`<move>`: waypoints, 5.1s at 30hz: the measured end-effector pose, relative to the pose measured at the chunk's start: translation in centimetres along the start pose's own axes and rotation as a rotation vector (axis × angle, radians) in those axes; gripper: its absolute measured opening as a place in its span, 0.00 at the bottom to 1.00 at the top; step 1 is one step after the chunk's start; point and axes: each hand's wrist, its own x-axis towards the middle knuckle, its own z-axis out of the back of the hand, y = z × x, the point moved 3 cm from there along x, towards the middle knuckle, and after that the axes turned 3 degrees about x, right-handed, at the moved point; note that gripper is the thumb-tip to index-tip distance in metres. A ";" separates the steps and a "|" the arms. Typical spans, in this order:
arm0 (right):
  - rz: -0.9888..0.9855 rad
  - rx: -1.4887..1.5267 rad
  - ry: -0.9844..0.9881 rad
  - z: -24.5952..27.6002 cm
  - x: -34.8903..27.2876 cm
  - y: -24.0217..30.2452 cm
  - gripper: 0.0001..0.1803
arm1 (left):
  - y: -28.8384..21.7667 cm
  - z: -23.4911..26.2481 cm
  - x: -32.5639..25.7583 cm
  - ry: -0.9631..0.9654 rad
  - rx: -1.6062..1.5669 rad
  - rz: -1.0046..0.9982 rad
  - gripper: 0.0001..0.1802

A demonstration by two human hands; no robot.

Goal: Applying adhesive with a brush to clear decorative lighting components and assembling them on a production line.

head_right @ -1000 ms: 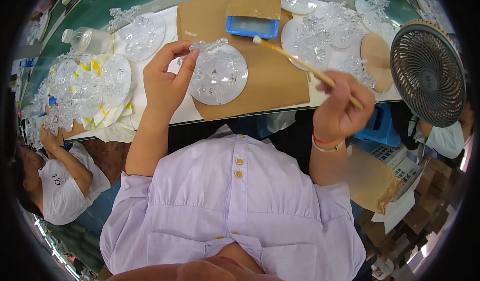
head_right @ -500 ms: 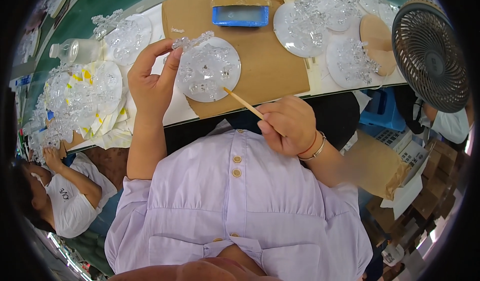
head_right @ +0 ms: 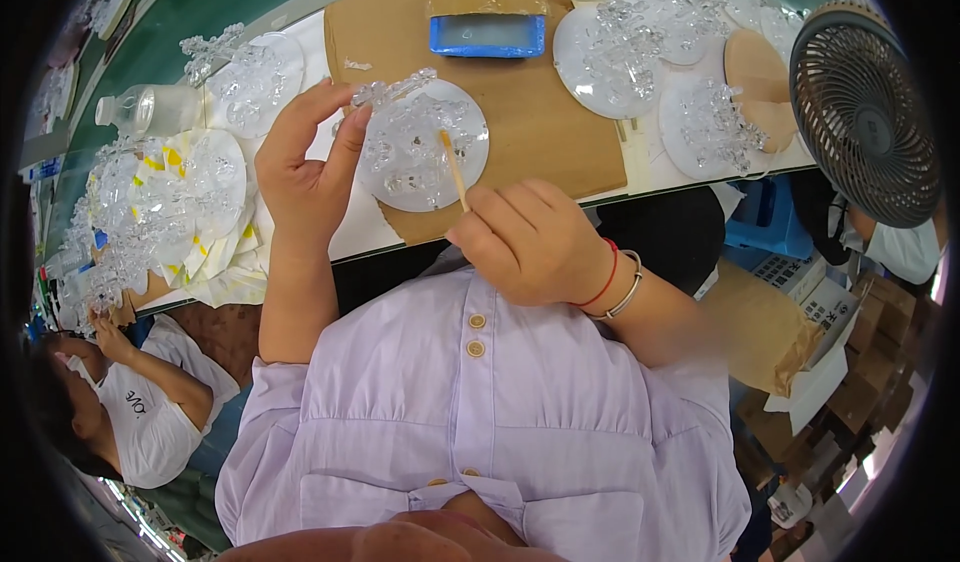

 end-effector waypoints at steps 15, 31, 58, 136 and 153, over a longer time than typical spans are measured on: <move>-0.255 0.329 0.037 1.3 0.4 -1.9 0.06 | 0.2 0.1 0.5 0.008 0.063 -0.154 0.11; -0.099 0.226 0.184 0.6 2.5 -1.0 0.11 | -0.3 0.7 1.4 0.144 0.188 -0.249 0.11; 0.376 -0.101 0.264 -3.3 4.3 2.7 0.12 | -0.5 0.7 1.5 0.250 0.212 -0.287 0.11; -0.229 0.078 0.132 2.4 3.3 -3.0 0.07 | -1.3 0.3 1.5 0.240 0.239 -0.203 0.11; -0.475 0.082 -0.029 3.6 2.9 -4.8 0.06 | -1.6 0.2 1.3 0.238 0.237 -0.137 0.12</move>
